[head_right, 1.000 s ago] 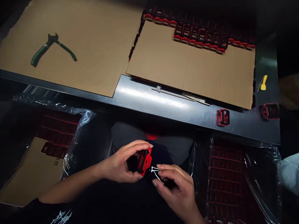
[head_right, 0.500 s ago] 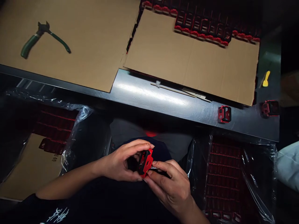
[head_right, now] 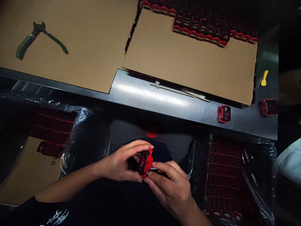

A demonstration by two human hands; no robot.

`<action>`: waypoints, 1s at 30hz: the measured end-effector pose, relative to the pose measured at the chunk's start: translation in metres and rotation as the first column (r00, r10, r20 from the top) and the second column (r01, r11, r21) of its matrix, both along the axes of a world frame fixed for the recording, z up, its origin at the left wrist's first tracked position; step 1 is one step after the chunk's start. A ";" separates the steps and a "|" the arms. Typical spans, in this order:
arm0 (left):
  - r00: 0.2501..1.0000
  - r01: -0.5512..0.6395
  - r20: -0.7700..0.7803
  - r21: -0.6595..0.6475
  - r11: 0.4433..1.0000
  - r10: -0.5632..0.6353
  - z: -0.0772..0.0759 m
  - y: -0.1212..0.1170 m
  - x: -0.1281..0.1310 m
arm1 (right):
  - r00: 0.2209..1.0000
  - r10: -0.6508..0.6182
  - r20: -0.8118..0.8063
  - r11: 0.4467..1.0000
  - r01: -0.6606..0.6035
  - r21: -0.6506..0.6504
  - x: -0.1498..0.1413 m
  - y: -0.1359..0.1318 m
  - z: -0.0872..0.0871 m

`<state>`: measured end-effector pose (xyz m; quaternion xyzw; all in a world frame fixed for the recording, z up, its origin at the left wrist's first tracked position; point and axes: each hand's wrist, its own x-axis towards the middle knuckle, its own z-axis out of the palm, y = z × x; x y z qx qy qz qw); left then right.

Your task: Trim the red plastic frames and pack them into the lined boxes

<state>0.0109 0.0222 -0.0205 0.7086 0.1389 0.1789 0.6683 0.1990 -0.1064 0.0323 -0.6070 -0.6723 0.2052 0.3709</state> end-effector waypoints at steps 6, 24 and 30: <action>1.000 -0.007 -0.009 -0.036 0.999 0.006 -0.002 -0.002 0.000 | 1.000 -0.003 -0.005 1.000 0.003 -0.027 -0.001 0.000 0.001; 0.997 -0.066 -0.055 -0.112 0.991 0.060 -0.004 -0.006 -0.003 | 0.995 0.004 -0.096 1.000 -0.003 0.011 -0.007 0.004 0.005; 0.992 -0.114 -0.064 -0.152 0.982 0.105 -0.001 -0.009 -0.003 | 0.996 -0.066 -0.067 0.997 0.069 0.041 -0.004 0.004 -0.001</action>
